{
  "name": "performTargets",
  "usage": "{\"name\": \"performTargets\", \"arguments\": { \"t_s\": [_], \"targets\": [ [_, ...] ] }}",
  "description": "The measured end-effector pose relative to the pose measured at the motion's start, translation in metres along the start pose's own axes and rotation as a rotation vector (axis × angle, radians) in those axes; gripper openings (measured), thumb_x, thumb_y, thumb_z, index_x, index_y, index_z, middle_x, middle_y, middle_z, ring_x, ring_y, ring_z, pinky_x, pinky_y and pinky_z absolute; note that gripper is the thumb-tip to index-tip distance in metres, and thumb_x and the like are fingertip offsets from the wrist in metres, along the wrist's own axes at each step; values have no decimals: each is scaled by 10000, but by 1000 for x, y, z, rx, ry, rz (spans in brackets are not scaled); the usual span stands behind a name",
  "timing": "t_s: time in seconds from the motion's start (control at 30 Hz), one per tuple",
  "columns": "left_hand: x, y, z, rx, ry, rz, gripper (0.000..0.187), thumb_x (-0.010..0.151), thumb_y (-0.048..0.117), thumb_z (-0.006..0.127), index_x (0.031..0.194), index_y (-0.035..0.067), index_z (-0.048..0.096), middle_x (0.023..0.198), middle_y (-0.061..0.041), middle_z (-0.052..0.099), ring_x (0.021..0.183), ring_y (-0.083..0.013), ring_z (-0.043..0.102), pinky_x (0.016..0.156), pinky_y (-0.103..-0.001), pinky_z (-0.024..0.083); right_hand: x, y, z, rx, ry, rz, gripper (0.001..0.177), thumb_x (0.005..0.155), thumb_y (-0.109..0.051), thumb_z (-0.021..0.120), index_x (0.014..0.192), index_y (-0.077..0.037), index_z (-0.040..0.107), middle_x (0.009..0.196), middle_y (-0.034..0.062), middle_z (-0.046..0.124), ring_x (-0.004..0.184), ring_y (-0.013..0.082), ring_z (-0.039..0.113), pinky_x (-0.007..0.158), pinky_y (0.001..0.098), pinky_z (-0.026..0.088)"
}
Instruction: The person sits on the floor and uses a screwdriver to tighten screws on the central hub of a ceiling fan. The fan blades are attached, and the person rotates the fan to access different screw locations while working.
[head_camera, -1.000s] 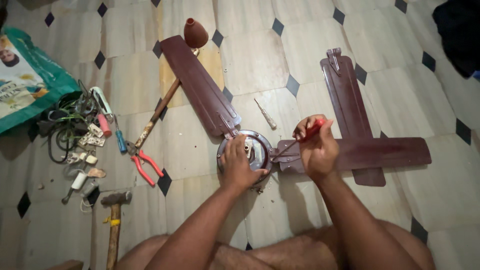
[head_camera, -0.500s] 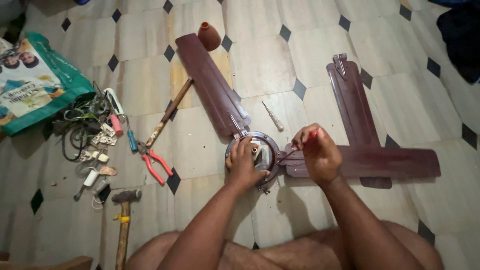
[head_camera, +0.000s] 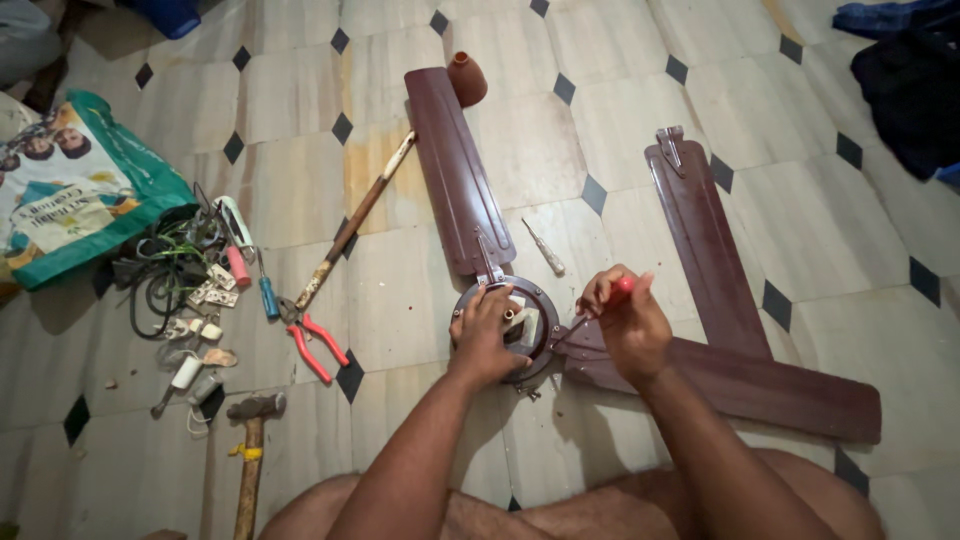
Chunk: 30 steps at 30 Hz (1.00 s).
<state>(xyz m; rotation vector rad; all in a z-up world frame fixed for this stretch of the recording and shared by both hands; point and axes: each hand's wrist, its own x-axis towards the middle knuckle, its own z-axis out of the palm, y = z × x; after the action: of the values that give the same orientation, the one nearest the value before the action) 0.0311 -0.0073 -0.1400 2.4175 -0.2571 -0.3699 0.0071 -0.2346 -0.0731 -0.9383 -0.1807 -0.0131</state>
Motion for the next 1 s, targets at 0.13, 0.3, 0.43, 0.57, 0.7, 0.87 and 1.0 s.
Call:
{"name": "performTargets", "arguments": {
  "t_s": [0.13,0.3,0.43,0.57,0.7,0.87,1.0],
  "targets": [
    [0,5,-5,54,-9,20,1063,515,286,1029,1407,230,453,1644,25,356,1579,-280,103,1210,-569,151,7,3,2,34,-6,4,498,1125,-476,335,885,-61,468,796,87,476,773,223,446,825,392,430],
    [-2,9,-8,13,-27,-32,1292,502,322,1017,1576,219,306,1574,30,428,1585,-256,113,1251,-550,125,10,-12,10,-70,-48,28,406,1050,-352,373,832,-41,516,766,129,528,751,244,481,793,395,448],
    [-1,10,-8,13,-10,-1,1326,482,322,1030,1577,204,290,1587,-4,406,1581,-278,107,1247,-531,146,16,-29,12,-105,-116,155,407,996,-299,378,886,16,612,765,163,583,751,263,524,778,396,459],
    [0,10,-10,19,-29,-28,1338,474,314,1034,1577,203,284,1596,-1,397,1575,-276,112,1235,-537,142,17,-26,13,6,-234,94,380,1129,-280,395,909,-11,549,831,110,498,813,222,454,798,369,410],
    [-1,10,-10,10,-38,-44,1320,488,319,1027,1580,207,294,1583,15,420,1579,-273,112,1224,-550,147,13,-15,17,2,-172,4,425,1155,-389,366,952,-44,509,875,93,469,834,213,427,816,352,391],
    [-1,8,-9,7,-7,-4,1325,472,330,1026,1578,206,308,1570,16,432,1581,-270,134,1241,-532,169,-4,-1,36,-58,-174,-105,537,1130,-530,337,1066,-25,509,978,71,443,898,182,387,882,321,344],
    [-1,9,-8,8,-25,-35,1284,465,323,1033,1545,211,348,1619,18,373,1582,-259,121,1233,-541,156,-6,4,41,-87,-146,-133,507,1096,-532,366,1179,-40,458,1056,53,426,983,169,392,952,312,338]
  ]
}}
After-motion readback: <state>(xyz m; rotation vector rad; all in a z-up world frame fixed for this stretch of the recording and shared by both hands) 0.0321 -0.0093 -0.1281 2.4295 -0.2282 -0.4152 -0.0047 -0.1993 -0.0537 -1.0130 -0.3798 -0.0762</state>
